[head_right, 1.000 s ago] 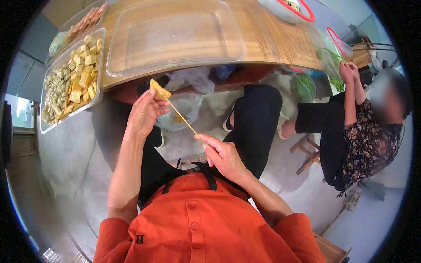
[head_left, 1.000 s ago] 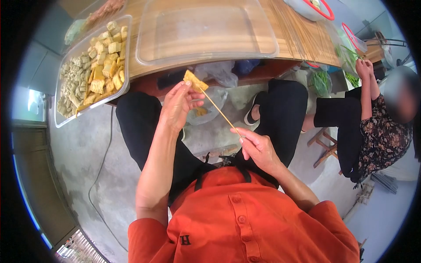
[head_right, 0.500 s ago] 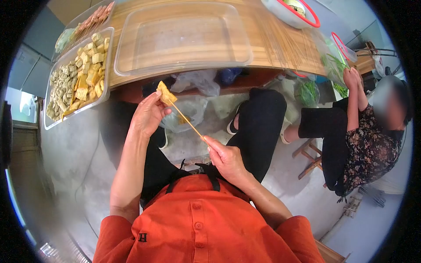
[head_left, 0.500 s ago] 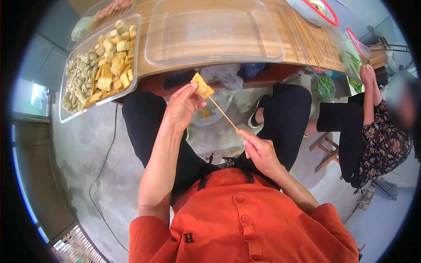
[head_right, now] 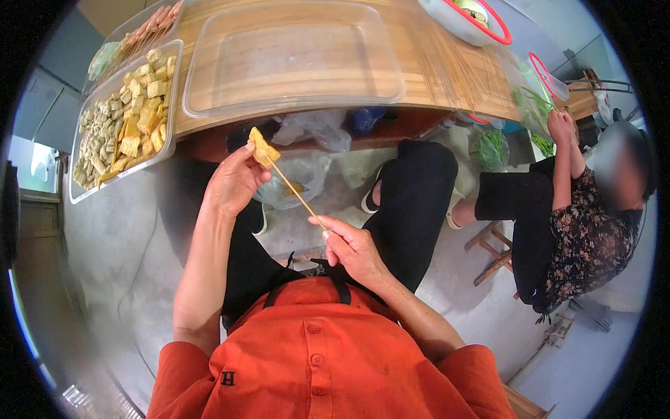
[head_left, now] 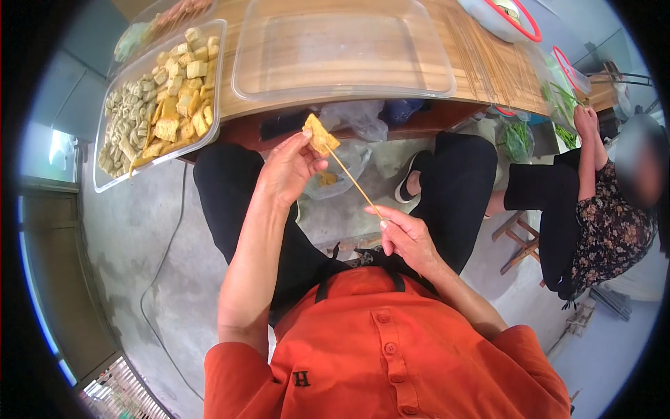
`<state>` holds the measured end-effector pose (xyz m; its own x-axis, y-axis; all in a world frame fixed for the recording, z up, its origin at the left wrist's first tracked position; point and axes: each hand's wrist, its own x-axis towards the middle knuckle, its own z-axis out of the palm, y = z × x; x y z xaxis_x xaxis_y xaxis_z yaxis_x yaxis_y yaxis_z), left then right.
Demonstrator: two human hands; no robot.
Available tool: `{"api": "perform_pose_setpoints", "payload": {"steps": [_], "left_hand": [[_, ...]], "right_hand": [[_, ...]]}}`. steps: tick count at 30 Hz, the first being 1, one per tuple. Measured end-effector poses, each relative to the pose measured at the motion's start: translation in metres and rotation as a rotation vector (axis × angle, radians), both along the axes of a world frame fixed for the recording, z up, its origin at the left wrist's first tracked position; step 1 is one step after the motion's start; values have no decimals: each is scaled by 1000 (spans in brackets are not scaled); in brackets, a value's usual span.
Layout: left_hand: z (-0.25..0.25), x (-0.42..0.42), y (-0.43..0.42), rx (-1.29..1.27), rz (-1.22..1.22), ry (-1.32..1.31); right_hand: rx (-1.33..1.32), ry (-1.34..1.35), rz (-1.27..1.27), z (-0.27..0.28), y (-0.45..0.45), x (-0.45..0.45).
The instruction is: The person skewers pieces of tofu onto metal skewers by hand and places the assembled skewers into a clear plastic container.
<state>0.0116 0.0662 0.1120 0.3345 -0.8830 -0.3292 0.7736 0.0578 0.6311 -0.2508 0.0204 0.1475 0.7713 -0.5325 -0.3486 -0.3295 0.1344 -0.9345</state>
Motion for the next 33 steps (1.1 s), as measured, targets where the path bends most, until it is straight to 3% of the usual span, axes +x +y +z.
{"api": "perform_pose_setpoints", "payload": {"steps": [1, 3, 4, 12, 16, 18, 19, 28, 30, 31, 33], "left_hand": [[0, 1, 0, 0, 0, 1], [0, 3, 0, -18, -2, 32], [-2, 4, 0, -18, -2, 32], [-2, 8, 0, -21, -52, 41], [-1, 8, 1, 15, -38, 18], [-7, 10, 0, 35, -15, 29], [-8, 9, -1, 34, -16, 28], [-3, 7, 0, 68, 22, -11], [-5, 8, -1, 60, 8, 3], [-5, 8, -1, 59, 6, 3], [-7, 10, 1, 62, -11, 15]], "right_hand": [[0, 1, 0, 0, -1, 1], [322, -75, 6, 0, -3, 1], [322, -75, 6, -1, -2, 1], [-312, -48, 11, -14, 2, 3], [-395, -67, -16, -10, 3, 6], [140, -65, 12, -3, -3, 6], [140, -66, 11, -5, -3, 6], [-293, -44, 63, -10, -2, 5], [-680, -35, 27, -18, -3, 6], [-681, -34, 25, -16, -3, 5], [-204, -41, 43, -5, -4, 6]]}}
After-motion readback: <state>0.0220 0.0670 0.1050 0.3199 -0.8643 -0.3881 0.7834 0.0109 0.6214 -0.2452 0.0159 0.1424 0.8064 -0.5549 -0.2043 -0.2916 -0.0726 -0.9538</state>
